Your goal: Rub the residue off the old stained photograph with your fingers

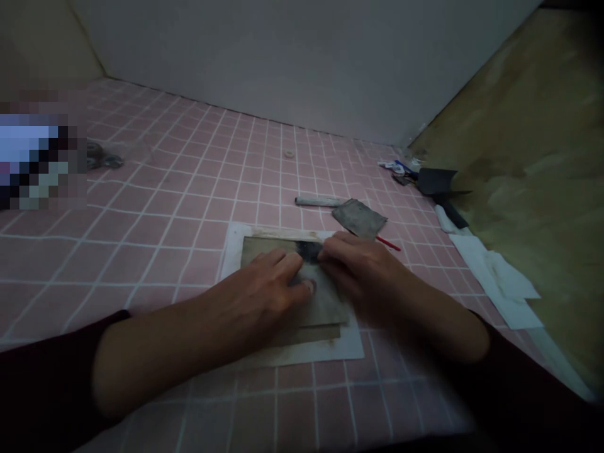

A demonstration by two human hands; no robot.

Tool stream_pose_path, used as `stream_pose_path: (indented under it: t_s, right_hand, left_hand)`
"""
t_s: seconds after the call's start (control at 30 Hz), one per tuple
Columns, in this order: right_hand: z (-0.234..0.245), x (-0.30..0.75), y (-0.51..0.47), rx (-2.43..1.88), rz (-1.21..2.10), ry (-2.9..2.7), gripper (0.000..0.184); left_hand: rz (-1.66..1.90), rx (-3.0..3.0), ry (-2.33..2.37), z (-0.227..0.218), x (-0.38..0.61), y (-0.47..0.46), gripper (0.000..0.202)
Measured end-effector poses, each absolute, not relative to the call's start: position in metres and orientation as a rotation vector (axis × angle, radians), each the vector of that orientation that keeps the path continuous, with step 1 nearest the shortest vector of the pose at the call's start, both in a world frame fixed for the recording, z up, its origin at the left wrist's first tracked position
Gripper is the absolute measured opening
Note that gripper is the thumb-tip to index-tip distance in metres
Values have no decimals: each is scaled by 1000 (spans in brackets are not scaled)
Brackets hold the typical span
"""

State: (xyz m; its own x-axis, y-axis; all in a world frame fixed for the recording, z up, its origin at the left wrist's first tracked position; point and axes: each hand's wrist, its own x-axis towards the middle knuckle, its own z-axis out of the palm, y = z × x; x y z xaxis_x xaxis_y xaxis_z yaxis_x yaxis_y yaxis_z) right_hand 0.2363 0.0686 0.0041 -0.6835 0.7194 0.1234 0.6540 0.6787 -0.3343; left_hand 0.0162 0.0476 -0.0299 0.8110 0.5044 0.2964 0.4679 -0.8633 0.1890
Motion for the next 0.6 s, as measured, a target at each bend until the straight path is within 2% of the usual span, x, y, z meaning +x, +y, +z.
stream_pose_path:
  t_s: [0.1, 0.27, 0.43, 0.6]
  right_hand:
    - [4, 237, 69, -1156, 361, -2655, 13]
    - [-2, 229, 68, -983, 408, -2613, 9]
    - [0, 237, 69, -1106, 408, -2558, 13]
    - [1, 230, 70, -957, 435, -2623, 13]
  left_hand:
    - [490, 2880, 767, -30, 16, 48, 20]
    - [506, 2883, 798, -31, 16, 49, 20]
    - [480, 2890, 760, -30, 15, 49, 18]
    - [496, 2857, 785, -30, 16, 49, 21]
